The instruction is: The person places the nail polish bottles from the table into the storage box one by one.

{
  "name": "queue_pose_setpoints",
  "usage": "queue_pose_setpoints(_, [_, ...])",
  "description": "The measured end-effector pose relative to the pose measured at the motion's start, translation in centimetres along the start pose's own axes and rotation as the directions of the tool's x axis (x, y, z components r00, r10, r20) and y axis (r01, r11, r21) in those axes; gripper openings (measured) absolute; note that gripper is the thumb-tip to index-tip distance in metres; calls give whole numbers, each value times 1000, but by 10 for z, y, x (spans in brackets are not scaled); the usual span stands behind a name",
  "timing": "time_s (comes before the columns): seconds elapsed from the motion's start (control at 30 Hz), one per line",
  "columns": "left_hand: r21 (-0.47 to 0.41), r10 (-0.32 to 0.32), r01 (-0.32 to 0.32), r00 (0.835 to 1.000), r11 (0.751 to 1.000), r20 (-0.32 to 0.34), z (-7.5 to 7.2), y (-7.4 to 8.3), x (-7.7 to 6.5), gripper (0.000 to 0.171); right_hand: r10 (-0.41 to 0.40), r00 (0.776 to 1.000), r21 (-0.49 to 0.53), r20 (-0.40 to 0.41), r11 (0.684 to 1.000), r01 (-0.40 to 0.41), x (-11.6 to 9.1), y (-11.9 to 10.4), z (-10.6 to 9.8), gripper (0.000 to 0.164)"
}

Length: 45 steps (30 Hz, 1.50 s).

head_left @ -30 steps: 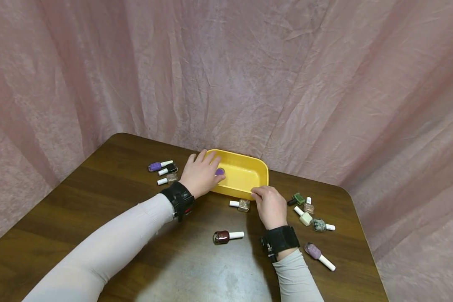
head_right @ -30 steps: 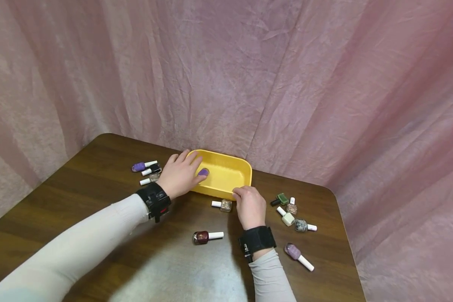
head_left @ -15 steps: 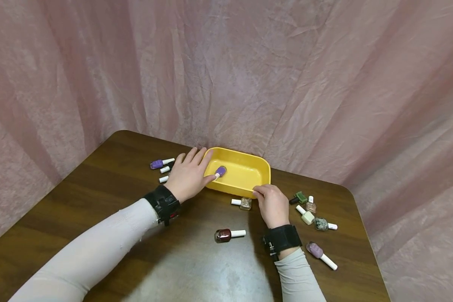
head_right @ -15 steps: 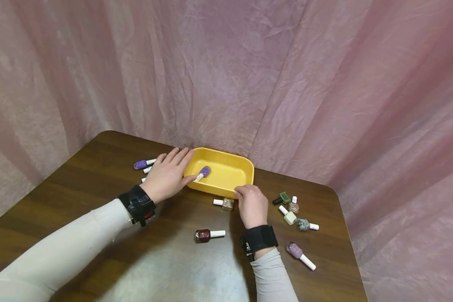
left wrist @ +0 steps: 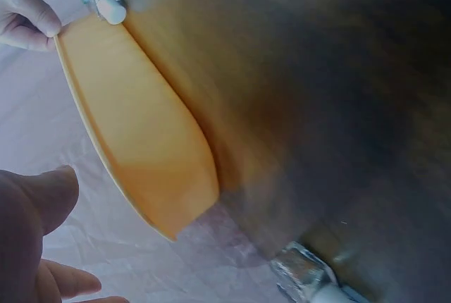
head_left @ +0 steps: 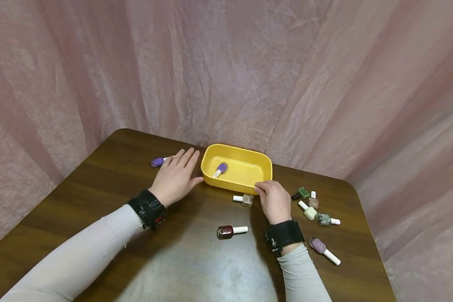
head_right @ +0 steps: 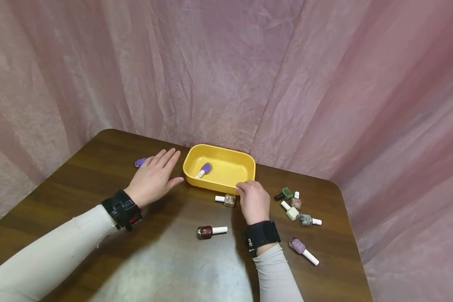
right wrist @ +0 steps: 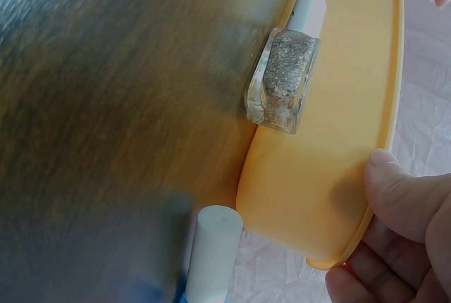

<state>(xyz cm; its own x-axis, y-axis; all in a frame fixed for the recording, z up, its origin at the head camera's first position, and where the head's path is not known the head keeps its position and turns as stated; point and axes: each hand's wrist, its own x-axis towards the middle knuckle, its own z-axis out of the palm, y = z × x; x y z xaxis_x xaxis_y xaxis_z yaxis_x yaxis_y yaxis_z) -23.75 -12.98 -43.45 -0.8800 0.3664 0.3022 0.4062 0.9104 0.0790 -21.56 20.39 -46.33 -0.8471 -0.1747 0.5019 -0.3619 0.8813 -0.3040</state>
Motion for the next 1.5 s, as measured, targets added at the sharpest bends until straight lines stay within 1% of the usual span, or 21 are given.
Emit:
queue_pose_setpoints(0.27, [-16,-41,41,999,999,20,0,-13,-17,87,21,999,9,33,1000,-21,1,-4,0,8])
queue_pose_setpoints(0.57, [0,-51,51,999,999,6,5,-33,-31,84,24,999,6,22,1000,-24,2,-3,4,8])
queue_pose_setpoints(0.67, [12,-51,51,999,999,-11,6,-38,-35,83,23,1000,4,18,1000,-23,3,-4,5,8])
queue_pose_setpoints(0.83, [21,-36,38,998,999,-57,7,-44,-42,82,18,1000,6,4,1000,-18,3,-5,6,9])
queue_pose_setpoints(0.93, [19,-39,41,997,999,-66,8,-50,-46,81,19,1000,7,1,1000,-19,3,-5,7,9])
queue_pose_setpoints(1.2, [33,-76,76,997,997,-13,13,-62,-54,70,29,999,8,20,1000,-29,3,-5,7,8])
queue_pose_setpoints(1.43, [34,-70,70,997,997,-15,15,-66,-55,66,31,999,8,19,999,-31,3,-5,7,8])
queue_pose_setpoints(1.5, [37,-70,70,998,997,-7,14,-66,-55,64,29,999,9,18,1000,-29,3,-5,7,8])
